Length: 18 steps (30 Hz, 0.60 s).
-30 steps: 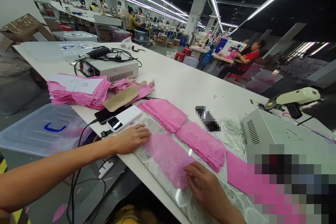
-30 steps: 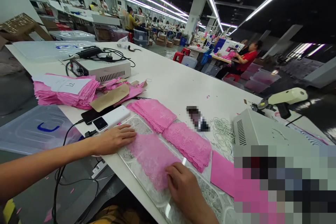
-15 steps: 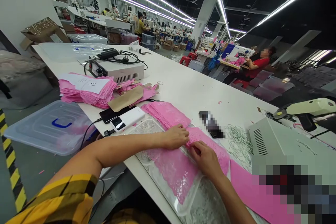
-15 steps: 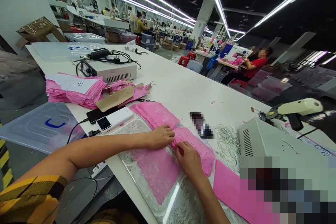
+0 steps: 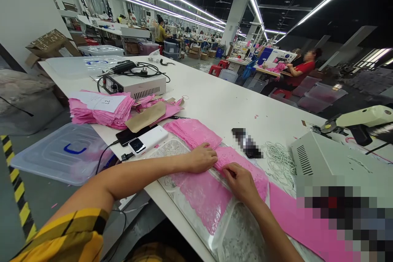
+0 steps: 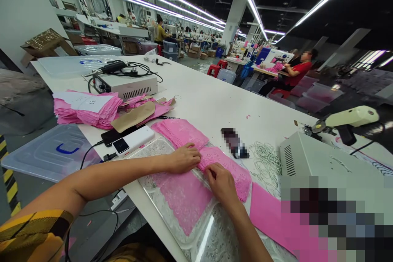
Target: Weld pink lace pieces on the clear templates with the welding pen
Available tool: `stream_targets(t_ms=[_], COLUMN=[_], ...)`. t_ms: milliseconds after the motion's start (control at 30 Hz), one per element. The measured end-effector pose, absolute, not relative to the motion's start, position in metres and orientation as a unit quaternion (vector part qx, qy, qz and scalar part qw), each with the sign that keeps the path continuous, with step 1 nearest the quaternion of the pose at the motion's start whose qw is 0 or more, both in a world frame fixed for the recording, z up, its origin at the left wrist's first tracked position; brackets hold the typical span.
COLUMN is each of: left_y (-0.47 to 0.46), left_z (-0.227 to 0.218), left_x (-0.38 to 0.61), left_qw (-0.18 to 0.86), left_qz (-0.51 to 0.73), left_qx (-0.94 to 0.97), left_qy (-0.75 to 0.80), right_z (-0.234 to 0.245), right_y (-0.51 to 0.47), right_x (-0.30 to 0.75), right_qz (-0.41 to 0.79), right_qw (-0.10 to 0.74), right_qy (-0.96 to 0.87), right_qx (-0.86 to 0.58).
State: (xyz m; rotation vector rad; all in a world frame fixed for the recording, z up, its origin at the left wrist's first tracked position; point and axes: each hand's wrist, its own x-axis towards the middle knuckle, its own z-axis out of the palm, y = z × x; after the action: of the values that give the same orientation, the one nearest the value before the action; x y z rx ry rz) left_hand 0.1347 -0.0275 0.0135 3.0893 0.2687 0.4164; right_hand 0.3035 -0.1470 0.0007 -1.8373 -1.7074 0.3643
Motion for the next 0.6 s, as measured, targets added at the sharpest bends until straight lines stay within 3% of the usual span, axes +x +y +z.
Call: stream_targets(t_ms=[433,600], left_y=[-0.026,-0.04], left_z=[0.024,0.03], left_x=[0.14,0.147], left_qw=[0.05,0.087], left_qz=[0.185,0.234], left_qx=[0.978,0.953], left_qy=[0.081,0.17], right_z=[0.017,0.022], right_y=[-0.137,-0.126], right_x=[0.285,0.291], right_qz=[0.099,0.091], right_qw=[0.346,0.406], right_qy=[-0.605,-0.542], right_qx=[-0.71,-0.731])
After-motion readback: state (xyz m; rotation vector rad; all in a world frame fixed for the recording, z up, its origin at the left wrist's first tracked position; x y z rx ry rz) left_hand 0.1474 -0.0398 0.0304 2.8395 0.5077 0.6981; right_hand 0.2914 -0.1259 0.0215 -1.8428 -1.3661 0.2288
